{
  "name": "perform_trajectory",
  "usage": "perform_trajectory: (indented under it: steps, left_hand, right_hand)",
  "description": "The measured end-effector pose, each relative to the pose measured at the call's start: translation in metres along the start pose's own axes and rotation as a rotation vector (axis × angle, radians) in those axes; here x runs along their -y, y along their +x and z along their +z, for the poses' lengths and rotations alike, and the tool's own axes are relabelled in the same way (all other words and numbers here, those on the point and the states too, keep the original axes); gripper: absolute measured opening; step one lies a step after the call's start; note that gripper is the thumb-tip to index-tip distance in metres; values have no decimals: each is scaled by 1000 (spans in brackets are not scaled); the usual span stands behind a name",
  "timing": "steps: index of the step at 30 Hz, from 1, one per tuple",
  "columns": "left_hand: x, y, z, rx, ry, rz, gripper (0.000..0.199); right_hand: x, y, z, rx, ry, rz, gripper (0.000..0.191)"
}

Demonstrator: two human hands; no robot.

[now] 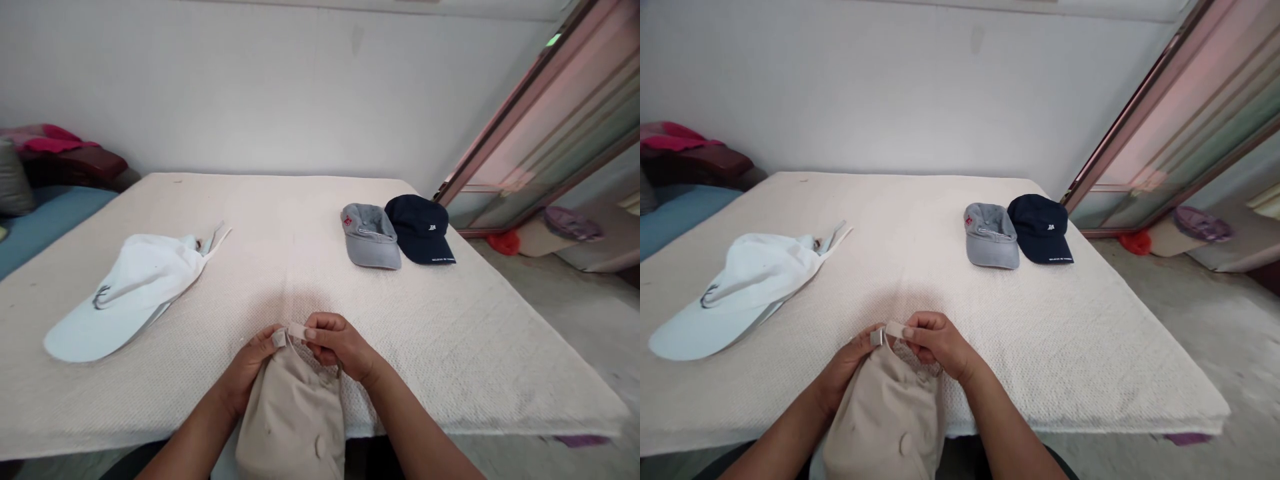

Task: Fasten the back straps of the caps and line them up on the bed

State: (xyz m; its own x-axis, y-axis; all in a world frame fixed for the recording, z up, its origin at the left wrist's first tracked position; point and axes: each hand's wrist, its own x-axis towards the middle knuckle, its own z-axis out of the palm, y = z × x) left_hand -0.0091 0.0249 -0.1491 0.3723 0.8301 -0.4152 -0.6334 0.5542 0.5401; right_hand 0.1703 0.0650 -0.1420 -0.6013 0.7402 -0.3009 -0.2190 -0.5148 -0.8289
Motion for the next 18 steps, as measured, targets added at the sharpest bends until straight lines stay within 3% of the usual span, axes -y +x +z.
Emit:
perform_trajectory:
  steps: [5,10,18]
  left_hand:
    - [3,2,-4,10,-8,-7,11]
    - [1,2,-4,-64,-2,15,10]
    - [0,2,-1,-65,45,14,8]
  right_hand:
    - [0,-1,1,21,-20,7,24]
    - [-1,-3,-1,33,-91,-21,26]
    - [-1,-1,-3,-44,-169,-51,27]
